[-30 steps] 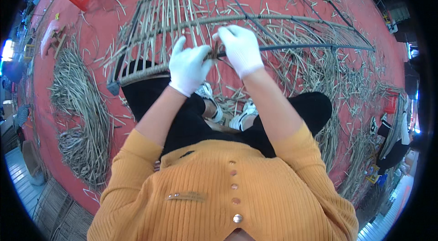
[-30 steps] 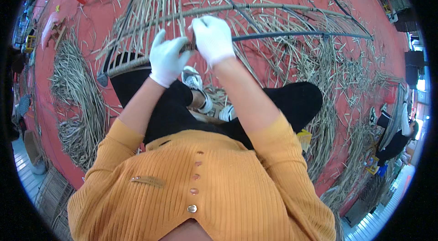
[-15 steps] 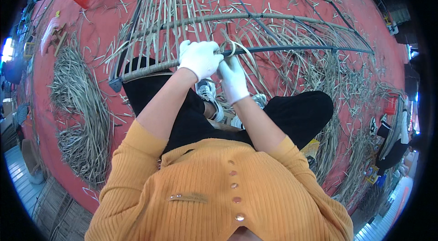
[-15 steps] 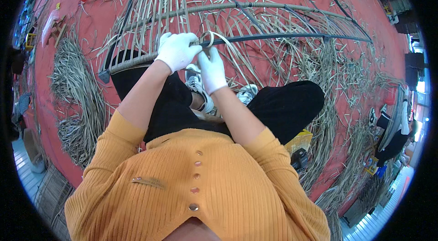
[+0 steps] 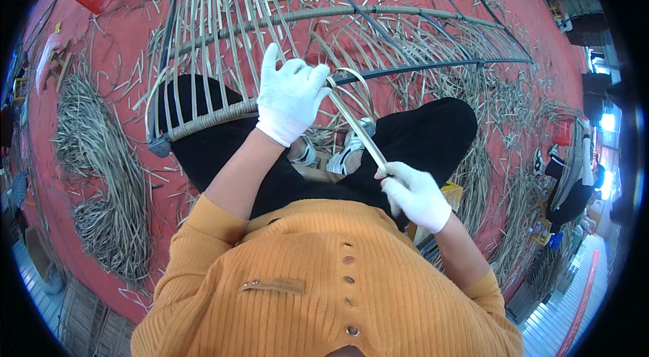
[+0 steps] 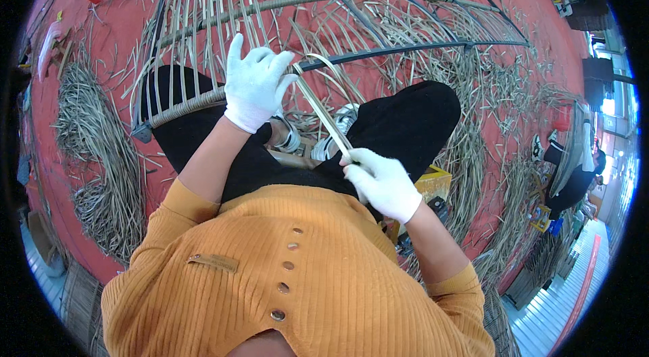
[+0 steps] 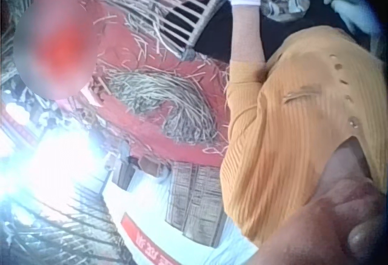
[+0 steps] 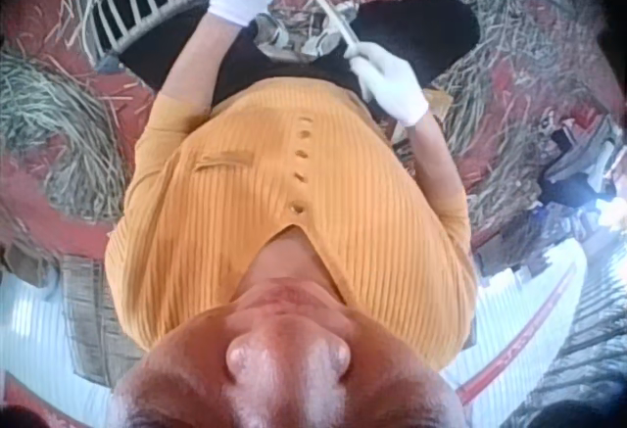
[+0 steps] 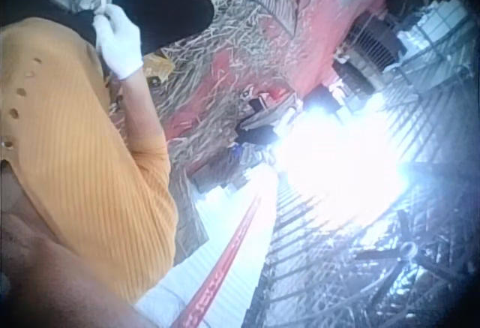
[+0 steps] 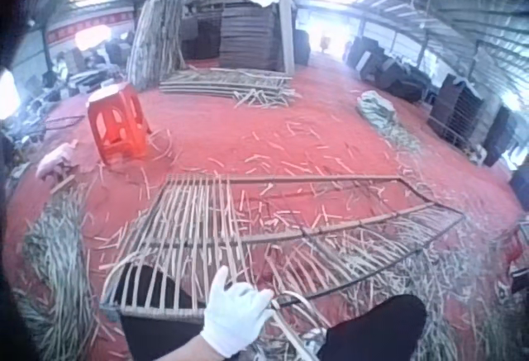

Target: The person sits on the floor and weaves thin bamboo strips through a metal chair frame. They use a pneumatic staple gun to secure the strips in place, repeatedly threading and fastening the material to build up the chair seat.

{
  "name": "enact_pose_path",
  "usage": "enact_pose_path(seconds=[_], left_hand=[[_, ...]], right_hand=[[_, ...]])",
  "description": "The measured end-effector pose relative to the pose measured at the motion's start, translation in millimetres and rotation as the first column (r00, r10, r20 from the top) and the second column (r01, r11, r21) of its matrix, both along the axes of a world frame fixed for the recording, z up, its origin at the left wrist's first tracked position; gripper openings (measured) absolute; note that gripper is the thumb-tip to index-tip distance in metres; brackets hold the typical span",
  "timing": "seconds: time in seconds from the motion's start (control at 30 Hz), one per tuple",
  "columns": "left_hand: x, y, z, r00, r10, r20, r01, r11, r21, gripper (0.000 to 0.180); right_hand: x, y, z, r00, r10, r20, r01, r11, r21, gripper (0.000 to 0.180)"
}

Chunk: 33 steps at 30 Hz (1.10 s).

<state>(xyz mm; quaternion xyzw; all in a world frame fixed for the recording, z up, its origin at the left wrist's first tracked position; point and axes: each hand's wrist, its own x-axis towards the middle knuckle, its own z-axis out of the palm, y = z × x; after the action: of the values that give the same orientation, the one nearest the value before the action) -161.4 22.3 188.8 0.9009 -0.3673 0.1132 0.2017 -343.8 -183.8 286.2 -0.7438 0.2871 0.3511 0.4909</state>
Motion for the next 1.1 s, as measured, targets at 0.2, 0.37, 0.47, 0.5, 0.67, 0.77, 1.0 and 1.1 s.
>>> enact_pose_path(seconds=[0.2,0.37,0.47,0.5,0.67,0.77,1.0,1.1], left_hand=[[34,5,-1,1.0,0.021,0.017,-0.02,0.998,-0.058,0.026],[74,11,20,0.988,0.088,0.128,-0.074,0.991,-0.11,0.022],[84,16,26,0.975,0.083,0.205,-0.052,0.987,-0.153,0.025],[85,17,26,0.964,0.097,0.248,-0.056,0.984,-0.167,0.026],[86,22,8,0.986,0.094,0.136,-0.067,0.979,-0.19,0.022],[82,26,1,0.996,0.081,0.038,-0.071,0.975,-0.212,0.018],[10,38,6,0.999,0.043,-0.032,-0.049,0.98,-0.195,0.016],[-8,41,3,0.991,0.114,-0.075,-0.126,0.976,-0.18,0.018]], right_hand=[[98,31,2,0.247,0.222,0.943,-0.159,0.97,-0.186,0.011],[79,78,-1,0.897,-0.096,0.432,-0.133,0.872,0.472,0.025],[-9,28,10,0.951,-0.133,0.278,0.007,0.912,0.411,0.034],[-47,0,14,0.95,-0.132,0.282,0.017,0.926,0.377,0.039],[-230,-104,28,0.943,-0.222,-0.247,0.102,0.902,-0.42,0.066],[-233,-117,24,0.845,0.091,-0.527,-0.521,0.364,-0.772,0.041],[48,11,-53,0.752,-0.216,0.623,0.249,0.968,0.035,0.024],[130,76,-98,0.76,0.086,0.644,-0.135,0.99,0.028,0.038]])
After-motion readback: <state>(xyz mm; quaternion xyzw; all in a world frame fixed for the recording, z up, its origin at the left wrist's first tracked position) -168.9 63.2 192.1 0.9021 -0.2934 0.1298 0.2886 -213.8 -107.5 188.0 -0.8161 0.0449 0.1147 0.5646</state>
